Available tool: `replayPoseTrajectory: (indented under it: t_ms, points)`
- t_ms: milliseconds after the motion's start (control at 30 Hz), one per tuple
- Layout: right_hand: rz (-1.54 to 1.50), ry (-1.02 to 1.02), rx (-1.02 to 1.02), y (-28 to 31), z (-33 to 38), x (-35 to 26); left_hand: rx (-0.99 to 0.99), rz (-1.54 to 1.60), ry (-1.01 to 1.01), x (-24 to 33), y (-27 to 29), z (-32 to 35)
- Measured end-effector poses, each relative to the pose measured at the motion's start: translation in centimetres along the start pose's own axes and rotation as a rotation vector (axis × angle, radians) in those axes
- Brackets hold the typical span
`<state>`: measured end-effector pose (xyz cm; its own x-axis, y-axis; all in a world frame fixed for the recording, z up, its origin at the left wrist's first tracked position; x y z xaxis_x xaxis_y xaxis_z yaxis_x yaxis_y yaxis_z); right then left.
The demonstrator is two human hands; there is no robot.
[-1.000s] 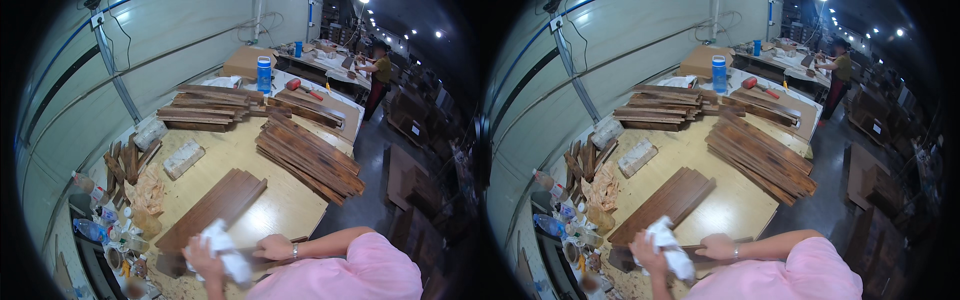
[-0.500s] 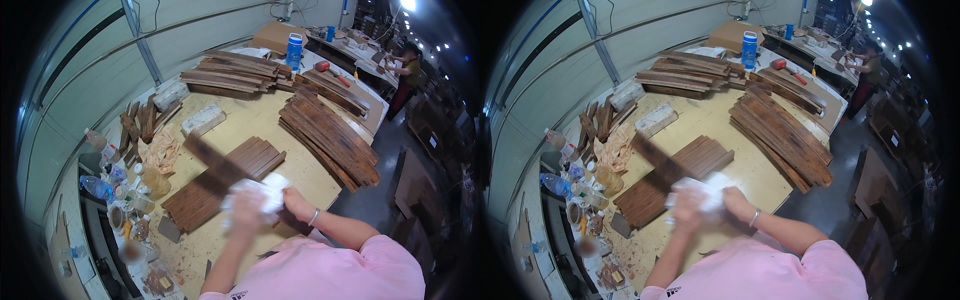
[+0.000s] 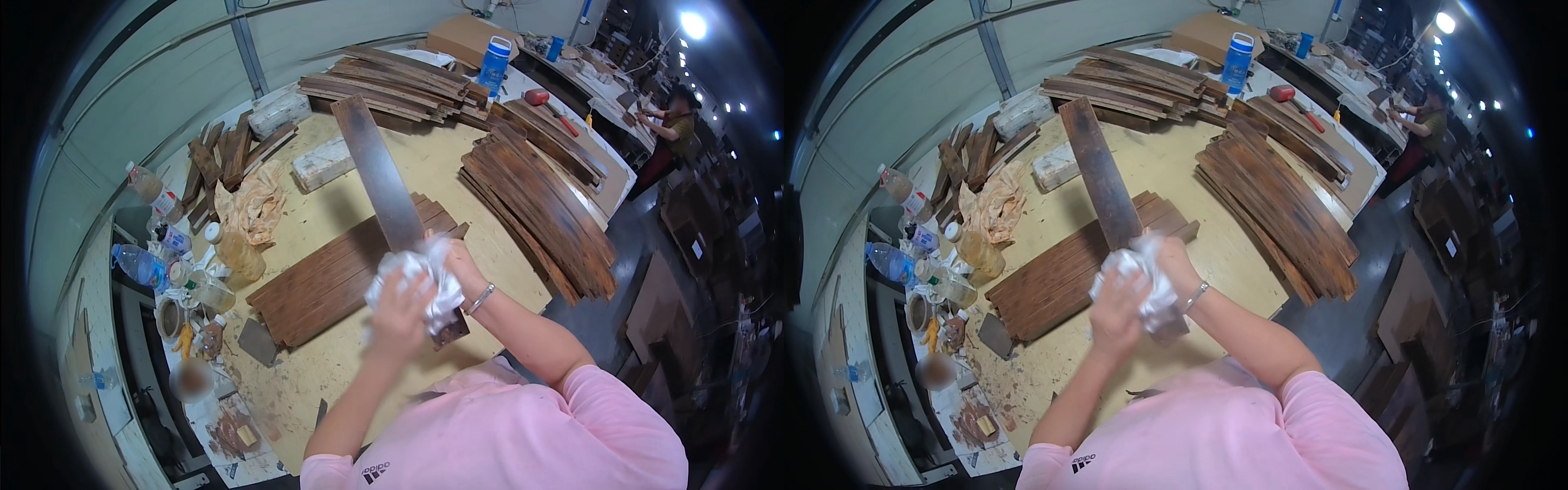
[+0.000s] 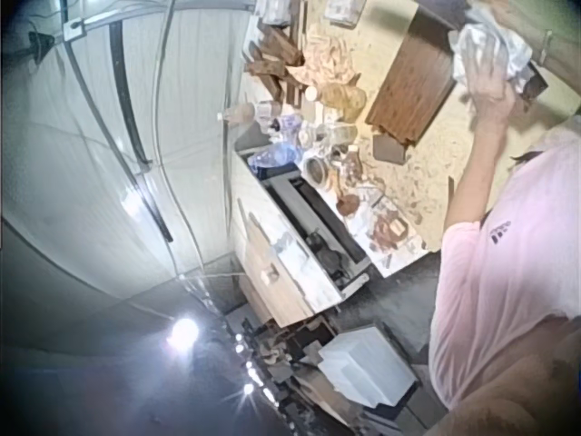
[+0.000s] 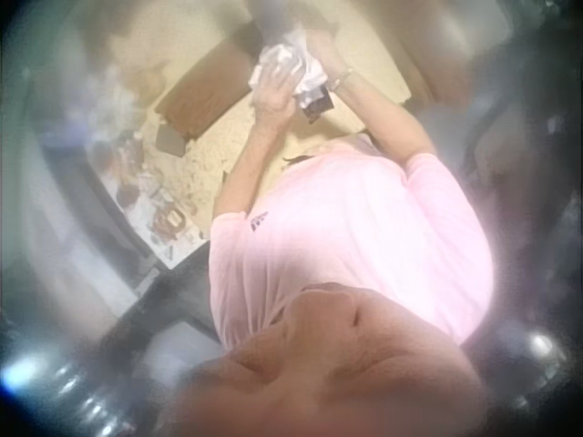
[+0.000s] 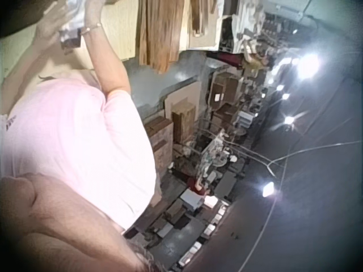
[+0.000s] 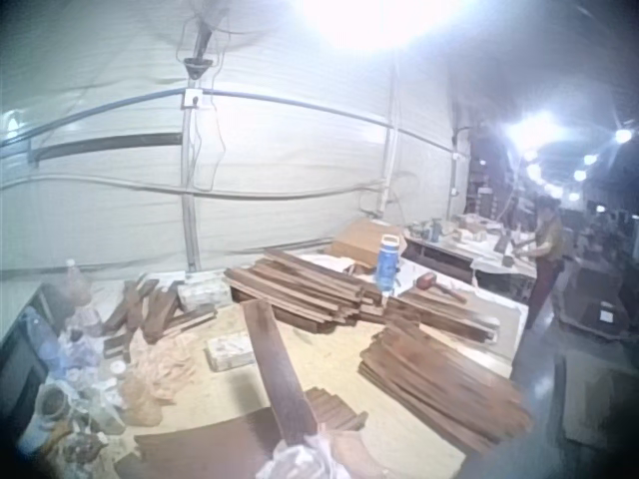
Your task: The person wipes long wooden slats with a white cloth after applying a substance from a small sponge.
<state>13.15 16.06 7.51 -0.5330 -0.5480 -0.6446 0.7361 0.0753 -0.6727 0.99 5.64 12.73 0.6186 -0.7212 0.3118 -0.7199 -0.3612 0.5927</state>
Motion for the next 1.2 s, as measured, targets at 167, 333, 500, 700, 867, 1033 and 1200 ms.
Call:
replayPoseTrajectory:
  t_ms: [167, 333, 500, 700, 867, 1033, 1200]
  points:
    - [0.381, 0.071, 0.362, -0.9, 1.1, -3.4, -0.178, 0.517, 0.320, 0.8, -2.2, 9.9]
    - [0.283, -0.411, 0.107, 0.6, 3.5, 0.4, 0.322, 0.347, 0.433, -2.2, 3.0, 4.3]
    - [0.061, -0.838, -0.158, -3.6, 8.6, 4.7, 0.013, 0.083, 0.007, -0.3, 2.4, -1.4]
    - [0.002, -1.020, -0.556, -0.2, 14.0, 6.2, 0.447, 0.007, 0.310, -11.6, 7.0, -2.2]
    - [0.746, -0.666, 0.006, 2.2, 14.2, 2.2, 0.611, 0.142, 0.681, -15.1, 8.7, 2.4]
    - [1.385, -0.052, 0.211, 6.1, 14.0, -1.0, 0.278, 0.332, 0.839, -10.9, 3.4, 10.2]
    - [1.405, 0.095, 0.334, 6.0, 15.0, -1.5, -0.039, 0.212, 0.586, -7.4, 4.3, 6.4]
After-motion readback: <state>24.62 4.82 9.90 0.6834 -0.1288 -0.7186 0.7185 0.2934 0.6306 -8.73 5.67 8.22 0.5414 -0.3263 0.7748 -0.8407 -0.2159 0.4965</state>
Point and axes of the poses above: each hand's wrist, its own z-axis away from the middle knuckle, its own y-axis out of the back of the hand, x = y × z, the point moved 5 cm from there along -z, towards the middle knuckle, and after that the axes turned 11 degrees about -y, right-handed, at the moved point
